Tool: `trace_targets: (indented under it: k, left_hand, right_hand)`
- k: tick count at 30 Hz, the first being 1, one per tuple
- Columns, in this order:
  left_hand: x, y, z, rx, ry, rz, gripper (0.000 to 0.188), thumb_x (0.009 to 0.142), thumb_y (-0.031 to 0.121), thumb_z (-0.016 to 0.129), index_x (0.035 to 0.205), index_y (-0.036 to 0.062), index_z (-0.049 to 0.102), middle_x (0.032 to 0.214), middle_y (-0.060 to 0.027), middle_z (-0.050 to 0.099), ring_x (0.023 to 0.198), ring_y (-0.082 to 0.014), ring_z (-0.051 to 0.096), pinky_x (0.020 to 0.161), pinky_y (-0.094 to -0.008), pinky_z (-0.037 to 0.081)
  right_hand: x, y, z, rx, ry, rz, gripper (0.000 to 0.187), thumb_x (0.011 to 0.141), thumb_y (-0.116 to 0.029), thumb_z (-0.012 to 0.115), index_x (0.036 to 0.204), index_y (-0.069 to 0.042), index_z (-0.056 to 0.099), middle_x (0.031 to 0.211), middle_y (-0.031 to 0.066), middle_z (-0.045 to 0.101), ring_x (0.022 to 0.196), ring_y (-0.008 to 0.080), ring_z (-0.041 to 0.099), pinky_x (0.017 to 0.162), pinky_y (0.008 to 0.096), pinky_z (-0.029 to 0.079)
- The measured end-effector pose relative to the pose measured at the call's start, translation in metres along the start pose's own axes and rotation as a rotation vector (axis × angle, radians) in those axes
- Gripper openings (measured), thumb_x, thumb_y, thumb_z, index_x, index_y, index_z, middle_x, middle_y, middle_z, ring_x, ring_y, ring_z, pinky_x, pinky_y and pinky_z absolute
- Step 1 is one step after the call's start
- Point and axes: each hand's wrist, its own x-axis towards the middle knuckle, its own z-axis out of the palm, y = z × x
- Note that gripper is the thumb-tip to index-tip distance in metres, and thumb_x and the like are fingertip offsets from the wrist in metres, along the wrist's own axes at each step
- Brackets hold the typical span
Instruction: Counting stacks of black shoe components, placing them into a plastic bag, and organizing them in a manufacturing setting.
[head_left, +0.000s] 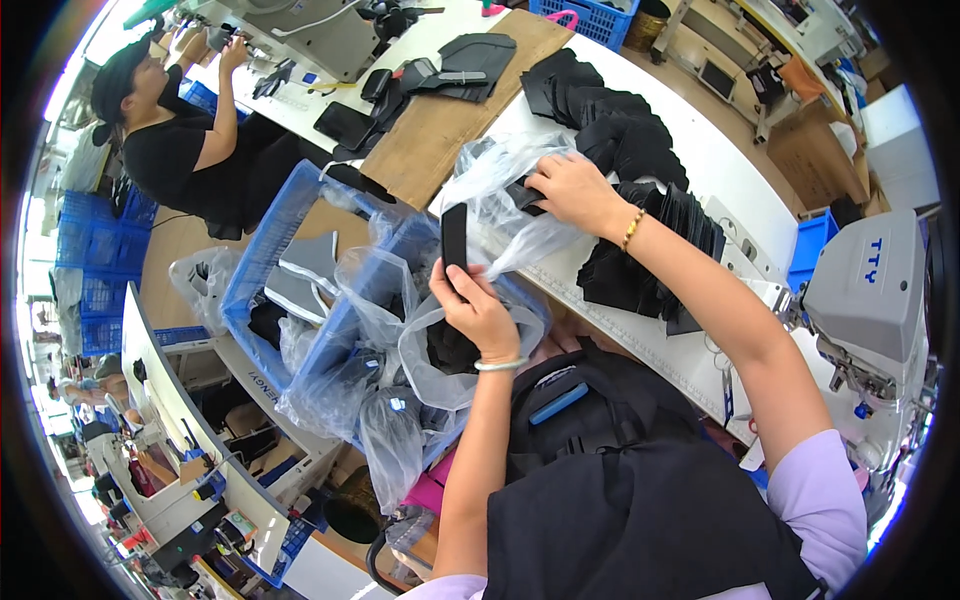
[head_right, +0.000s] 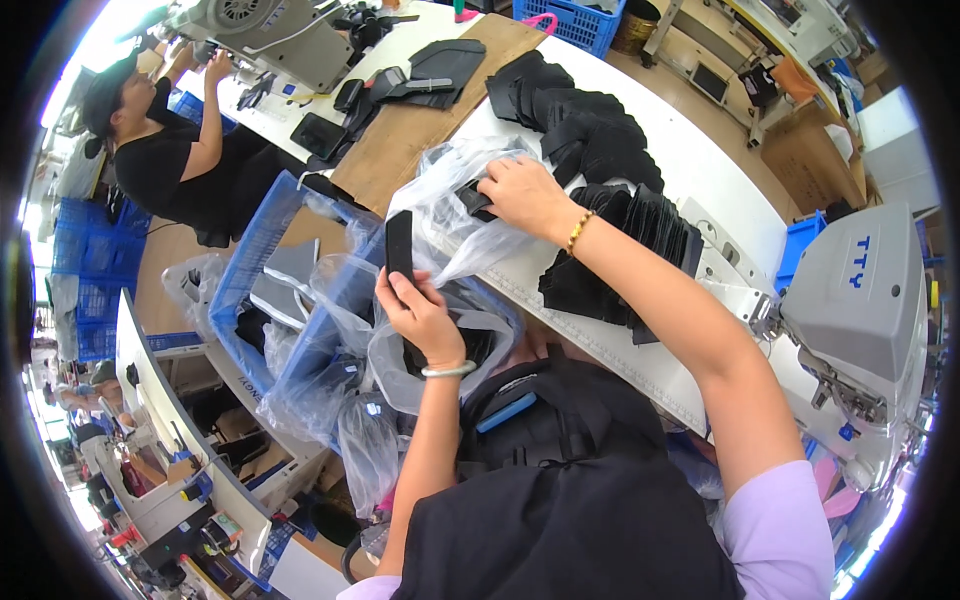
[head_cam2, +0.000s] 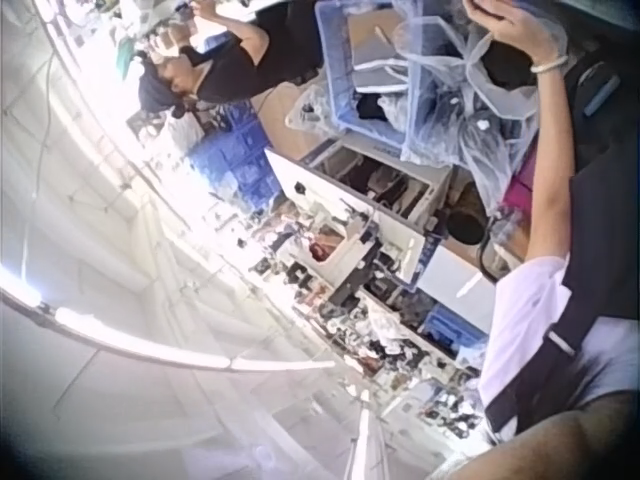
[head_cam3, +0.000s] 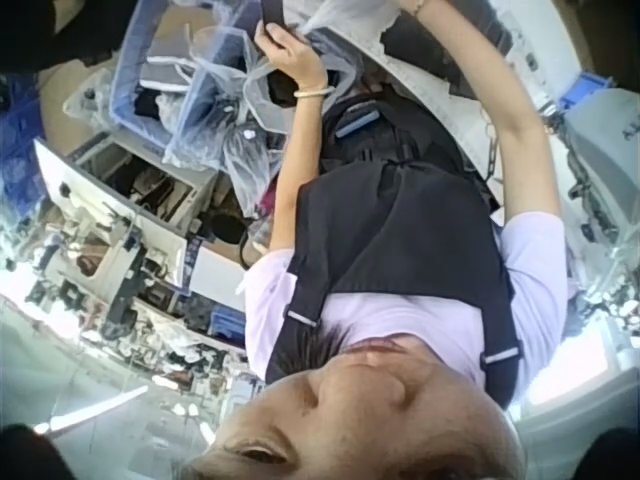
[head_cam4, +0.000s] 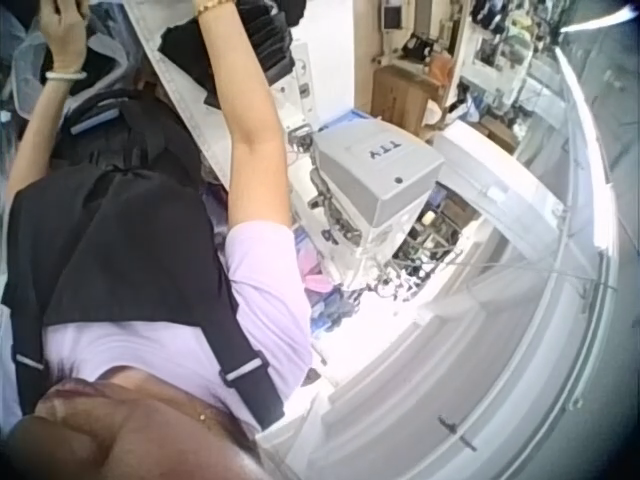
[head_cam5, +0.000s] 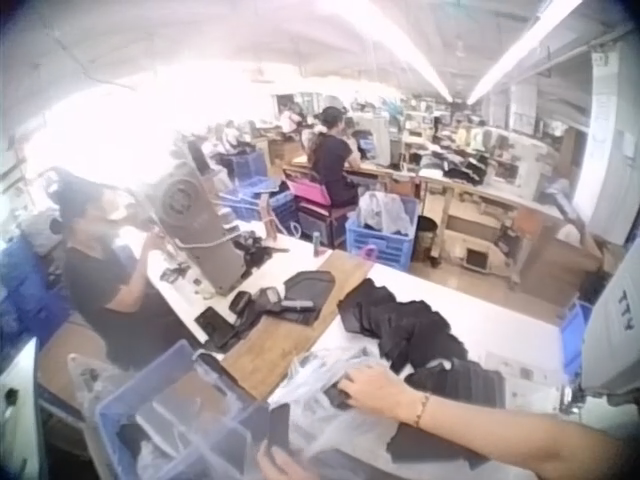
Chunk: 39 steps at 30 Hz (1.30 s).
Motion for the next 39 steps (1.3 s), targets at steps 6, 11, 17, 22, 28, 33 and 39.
trace_targets:
  k: [6, 11, 17, 22, 28, 33, 39]
  left_hand:
    - [0.015, -0.002, 0.032, -0.063, -0.345, -0.29, 0.041, 0.098, 0.025, 0.027, 0.124, -0.0053, 0.033, 0.088, -0.0188, 0.061, 0.055, -0.0189, 0.059, 0.045, -0.0257, 0.047]
    - [0.025, -0.023, 0.036, -0.171, -0.253, -0.39, 0.037, 0.098, 0.025, 0.026, 0.113, -0.0055, 0.04, 0.091, -0.0206, 0.061, 0.057, -0.0198, 0.059, 0.048, -0.0265, 0.046]
    - [0.02, -0.011, 0.034, -0.343, -0.212, -0.467, 0.034, 0.098, 0.029, 0.028, 0.107, 0.0003, 0.045, 0.094, -0.0182, 0.062, 0.059, -0.0152, 0.054, 0.054, -0.0252, 0.044]
    - [-0.005, 0.021, 0.026, -0.695, -0.455, -0.518, 0.05, 0.098, 0.04, 0.023, 0.126, 0.0019, 0.041, 0.111, -0.0203, 0.057, 0.065, -0.012, 0.045, 0.061, -0.0243, 0.038]
    - [-0.029, 0.033, 0.013, -0.767, -0.436, -0.624, 0.049, 0.097, 0.038, 0.027, 0.129, 0.0032, 0.039, 0.114, -0.014, 0.055, 0.093, -0.0196, 0.056, 0.082, -0.0302, 0.045]
    - [-0.015, 0.019, -0.014, -0.269, -0.157, -0.389, 0.037, 0.083, 0.007, 0.059, 0.116, 0.0007, 0.043, 0.082, -0.0036, 0.053, 0.069, -0.0122, 0.054, 0.063, -0.0258, 0.046]
    - [0.026, -0.014, -0.007, 0.28, 0.098, 0.064, 0.077, 0.076, 0.024, 0.072, 0.129, -0.0081, 0.027, 0.111, -0.0159, 0.047, 0.098, -0.0213, 0.046, 0.088, -0.0308, 0.037]
  right_hand:
    - [0.001, -0.01, -0.003, 0.247, 0.24, 0.039, 0.016, 0.083, -0.018, 0.055, 0.086, -0.003, 0.06, 0.087, 0.0114, 0.057, 0.083, 0.0268, 0.058, 0.069, 0.0332, 0.045]
    - [-0.005, -0.002, -0.058, 0.679, 0.046, 0.212, 0.019, 0.087, -0.018, 0.055, 0.089, 0.0, 0.062, 0.071, 0.0063, 0.056, 0.056, 0.0129, 0.047, 0.052, 0.0252, 0.038]
    - [-0.033, -0.014, -0.089, 1.176, 0.008, 0.53, 0.029, 0.089, -0.026, 0.053, 0.08, -0.001, 0.065, 0.047, -0.0041, 0.039, 0.045, 0.0033, 0.035, 0.044, 0.0204, 0.028]
    - [-0.074, -0.064, -0.073, 0.575, 0.609, 0.118, 0.041, 0.077, -0.003, 0.061, 0.118, -0.003, 0.055, 0.091, 0.0114, 0.057, 0.076, 0.02, 0.059, 0.066, 0.0268, 0.047]
    - [-0.091, -0.108, -0.029, 0.395, 0.272, 0.086, 0.053, 0.073, -0.014, 0.065, 0.123, -0.006, 0.05, 0.113, 0.0101, 0.05, 0.098, 0.0225, 0.054, 0.078, 0.0344, 0.046]
    - [-0.083, -0.104, -0.028, 0.562, 0.165, -0.19, 0.034, 0.084, -0.02, 0.058, 0.112, -0.002, 0.055, 0.112, 0.0122, 0.052, 0.104, 0.0273, 0.05, 0.086, 0.0382, 0.042]
    - [-0.032, -0.05, 0.004, 0.386, 0.265, 0.291, 0.023, 0.079, -0.002, 0.047, 0.1, -0.001, 0.057, 0.107, 0.0185, 0.053, 0.1, 0.036, 0.051, 0.086, 0.0383, 0.042]
